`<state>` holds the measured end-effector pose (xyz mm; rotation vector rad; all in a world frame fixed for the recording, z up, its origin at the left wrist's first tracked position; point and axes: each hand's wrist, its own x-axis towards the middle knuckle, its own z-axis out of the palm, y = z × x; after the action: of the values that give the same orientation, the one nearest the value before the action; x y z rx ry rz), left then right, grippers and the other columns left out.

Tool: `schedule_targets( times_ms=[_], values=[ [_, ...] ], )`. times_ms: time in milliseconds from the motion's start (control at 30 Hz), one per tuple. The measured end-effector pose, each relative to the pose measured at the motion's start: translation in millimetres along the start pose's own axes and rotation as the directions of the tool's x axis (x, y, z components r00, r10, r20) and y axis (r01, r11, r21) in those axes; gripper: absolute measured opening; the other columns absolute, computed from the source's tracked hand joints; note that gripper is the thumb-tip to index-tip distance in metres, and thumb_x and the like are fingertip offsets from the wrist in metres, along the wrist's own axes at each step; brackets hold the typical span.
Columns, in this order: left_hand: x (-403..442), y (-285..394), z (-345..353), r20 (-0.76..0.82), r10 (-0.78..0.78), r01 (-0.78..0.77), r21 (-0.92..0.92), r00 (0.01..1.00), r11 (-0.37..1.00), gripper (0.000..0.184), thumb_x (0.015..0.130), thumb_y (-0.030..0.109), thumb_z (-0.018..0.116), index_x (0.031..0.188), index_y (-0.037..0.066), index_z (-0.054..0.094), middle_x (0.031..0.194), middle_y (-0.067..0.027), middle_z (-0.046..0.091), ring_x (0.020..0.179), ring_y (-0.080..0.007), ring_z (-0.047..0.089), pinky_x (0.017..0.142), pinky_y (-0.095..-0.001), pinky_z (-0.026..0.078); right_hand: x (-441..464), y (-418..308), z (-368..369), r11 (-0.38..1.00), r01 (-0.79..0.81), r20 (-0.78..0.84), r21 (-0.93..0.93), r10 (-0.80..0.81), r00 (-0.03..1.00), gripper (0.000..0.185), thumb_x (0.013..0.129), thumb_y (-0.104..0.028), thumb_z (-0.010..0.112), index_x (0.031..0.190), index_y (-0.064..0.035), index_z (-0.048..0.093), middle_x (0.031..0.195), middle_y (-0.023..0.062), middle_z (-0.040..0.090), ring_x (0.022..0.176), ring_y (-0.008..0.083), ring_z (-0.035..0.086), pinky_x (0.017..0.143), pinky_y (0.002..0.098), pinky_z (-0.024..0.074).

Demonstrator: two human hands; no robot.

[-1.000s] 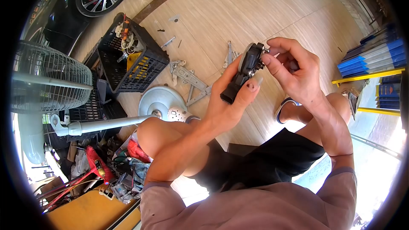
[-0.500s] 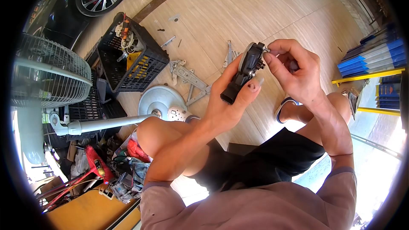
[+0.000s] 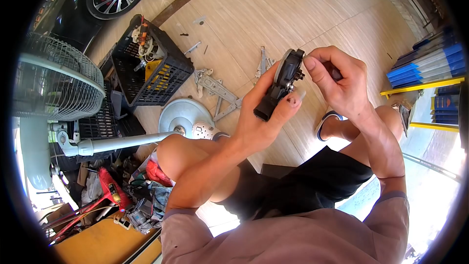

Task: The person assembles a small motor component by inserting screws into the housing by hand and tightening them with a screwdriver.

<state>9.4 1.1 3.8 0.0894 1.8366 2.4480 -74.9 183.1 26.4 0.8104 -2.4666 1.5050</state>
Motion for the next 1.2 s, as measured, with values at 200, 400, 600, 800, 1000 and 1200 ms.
schedule_targets(
  times_ms=[200, 400, 600, 800, 1000, 1200],
  values=[
    [0.4, -0.9, 0.1, -0.004, -0.007, 0.007, 0.001, 1.0, 1.0, 0.069, 0.096, 0.023, 0.068, 0.151, -0.003, 0.034, 0.098, -0.0036, 0.059, 0.087, -0.0082, 0.058, 0.078, -0.0239, 0.049, -1.5, -1.0, 1.2, 1.0, -0.003, -0.022, 0.012, 0.003, 1.0, 0.014, 0.089, -0.011, 0.075, 0.098, -0.0025, 0.068, 0.076, 0.0057, 0.071, 0.054, 0.0092, 0.061, 0.048, 0.0229, 0.0465],
    [0.3, 4.7, 4.4, -0.024, -0.012, 0.013, 0.034, 1.0, 0.999, 0.069, 0.094, 0.019, 0.07, 0.15, -0.004, 0.036, 0.098, -0.0037, 0.059, 0.09, -0.0083, 0.058, 0.08, -0.0238, 0.049, -0.9, 0.3, -0.5, 1.0, -0.004, -0.011, 0.021, 0.004, 1.0, 0.014, 0.089, -0.01, 0.074, 0.099, -0.0029, 0.068, 0.076, 0.0056, 0.071, 0.055, 0.0095, 0.061, 0.049, 0.0229, 0.0468],
    [2.7, 1.2, 3.2, -0.039, 0.05, -0.044, 0.148, 0.998, 0.988, 0.069, 0.091, 0.017, 0.073, 0.147, -0.005, 0.04, 0.098, -0.0037, 0.06, 0.088, -0.0078, 0.057, 0.078, -0.0226, 0.048, -1.4, 2.1, -2.1, 0.999, 0.03, 0.001, -0.024, -0.03, 1.0, 0.016, 0.09, -0.013, 0.075, 0.1, -0.0028, 0.068, 0.075, 0.0061, 0.07, 0.055, 0.0091, 0.061, 0.049, 0.0229, 0.0465],
    [2.6, -4.7, 3.5, -0.05, 0.095, -0.081, 0.227, 0.994, 0.97, 0.069, 0.087, 0.014, 0.073, 0.146, -0.004, 0.041, 0.103, -0.0059, 0.061, 0.089, -0.0089, 0.055, 0.078, -0.0237, 0.047, -3.4, 1.6, -0.4, 0.999, -0.002, -0.024, 0.053, 0.004, 1.0, 0.014, 0.09, -0.011, 0.074, 0.1, -0.0024, 0.068, 0.074, 0.0061, 0.069, 0.055, 0.0093, 0.061, 0.049, 0.0233, 0.0466],
    [1.0, 1.4, 2.7, -0.035, 0.022, -0.012, 0.263, 0.999, 0.965, 0.067, 0.087, 0.007, 0.068, 0.147, -0.003, 0.04, 0.115, -0.0095, 0.061, 0.102, -0.0115, 0.057, 0.088, -0.0269, 0.048, -3.7, 8.9, -3.0, 0.999, 0.051, 0.017, 0.008, -0.051, 0.999, 0.017, 0.09, -0.01, 0.074, 0.103, -0.0025, 0.067, 0.076, 0.0062, 0.07, 0.056, 0.0083, 0.061, 0.048, 0.0225, 0.0458],
    [2.7, -7.0, 2.3, -0.069, 0.104, -0.081, 0.28, 0.992, 0.957, 0.071, 0.084, 0.011, 0.073, 0.147, 0.001, 0.043, 0.091, -0.0016, 0.059, 0.073, -0.0068, 0.05, 0.067, -0.0227, 0.043, -4.2, -1.3, -1.8, 0.999, 0.008, -0.024, 0.052, -0.006, 1.0, 0.013, 0.09, -0.007, 0.072, 0.1, -0.0021, 0.066, 0.076, 0.0066, 0.07, 0.055, 0.0082, 0.061, 0.048, 0.0229, 0.0463]
  ],
)
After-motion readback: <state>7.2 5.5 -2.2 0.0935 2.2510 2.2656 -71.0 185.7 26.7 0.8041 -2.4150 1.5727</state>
